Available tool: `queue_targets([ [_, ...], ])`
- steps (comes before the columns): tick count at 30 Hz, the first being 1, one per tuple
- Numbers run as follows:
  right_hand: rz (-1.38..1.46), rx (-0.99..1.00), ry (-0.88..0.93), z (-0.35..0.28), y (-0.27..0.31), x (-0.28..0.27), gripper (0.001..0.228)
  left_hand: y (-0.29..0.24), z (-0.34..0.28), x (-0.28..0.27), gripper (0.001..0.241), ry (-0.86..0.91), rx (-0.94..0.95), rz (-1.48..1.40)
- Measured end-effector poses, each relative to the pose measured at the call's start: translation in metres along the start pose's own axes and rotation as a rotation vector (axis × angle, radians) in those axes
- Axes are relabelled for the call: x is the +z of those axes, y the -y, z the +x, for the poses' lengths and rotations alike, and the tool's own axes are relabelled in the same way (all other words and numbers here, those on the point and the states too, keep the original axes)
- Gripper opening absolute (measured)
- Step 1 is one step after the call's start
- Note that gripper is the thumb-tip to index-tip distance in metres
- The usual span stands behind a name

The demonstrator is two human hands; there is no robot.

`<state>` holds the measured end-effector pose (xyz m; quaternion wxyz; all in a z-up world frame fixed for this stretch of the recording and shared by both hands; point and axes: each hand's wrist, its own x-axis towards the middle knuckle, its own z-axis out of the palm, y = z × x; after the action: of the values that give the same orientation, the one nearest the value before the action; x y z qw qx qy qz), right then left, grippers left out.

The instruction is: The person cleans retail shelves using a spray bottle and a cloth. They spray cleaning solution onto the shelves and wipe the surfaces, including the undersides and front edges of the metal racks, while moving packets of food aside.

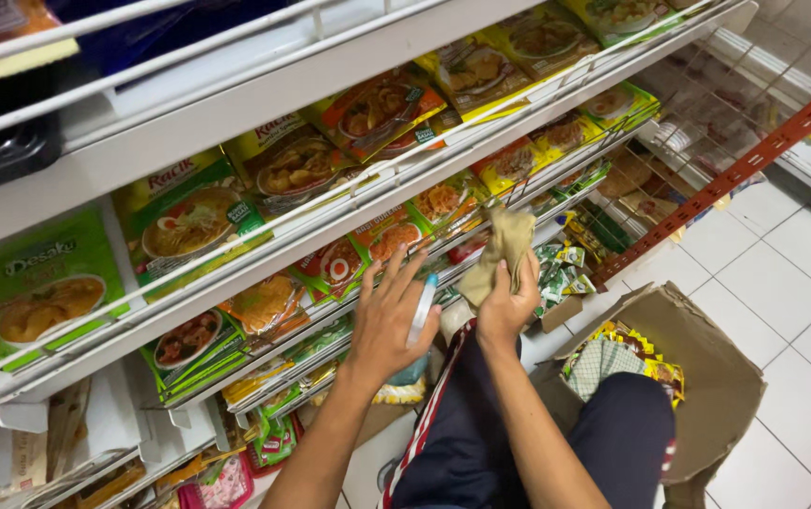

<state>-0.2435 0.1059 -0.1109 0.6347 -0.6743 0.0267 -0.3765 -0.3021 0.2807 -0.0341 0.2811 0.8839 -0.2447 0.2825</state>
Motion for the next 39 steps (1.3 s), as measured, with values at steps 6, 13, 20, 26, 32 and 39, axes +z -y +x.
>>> queue_targets([
  [6, 0.067, 0.051, 0.114, 0.001, -0.030, -0.025, 0.033, -0.003, 0.011, 0.000, 0.023, 0.049, -0.039, -0.008],
  [13, -0.032, -0.028, 0.070, 0.053, -0.060, -0.067, 0.030, -0.010, 0.022, 0.016, 0.025, 0.020, -0.093, 0.028],
  [20, -0.019, -0.161, 0.108, 0.095, -0.046, -0.047, 0.039, -0.014, 0.028, 0.022, 0.028, -0.008, -0.162, 0.012],
  [26, -0.117, -0.300, 0.283, 0.084, -0.040, -0.007, 0.049, -0.017, 0.031, 0.020, 0.025, 0.012, -0.189, 0.097],
  [32, -0.067, -0.361, 0.391, 0.029, -0.030, 0.024, 0.053, -0.016, 0.001, -0.003, 0.034, 0.045, -0.181, 0.026],
  [39, -0.086, -0.358, 0.471, -0.011, -0.008, 0.023, 0.055, -0.025, -0.081, -0.071, 0.034, -0.098, -0.315, 0.129],
])
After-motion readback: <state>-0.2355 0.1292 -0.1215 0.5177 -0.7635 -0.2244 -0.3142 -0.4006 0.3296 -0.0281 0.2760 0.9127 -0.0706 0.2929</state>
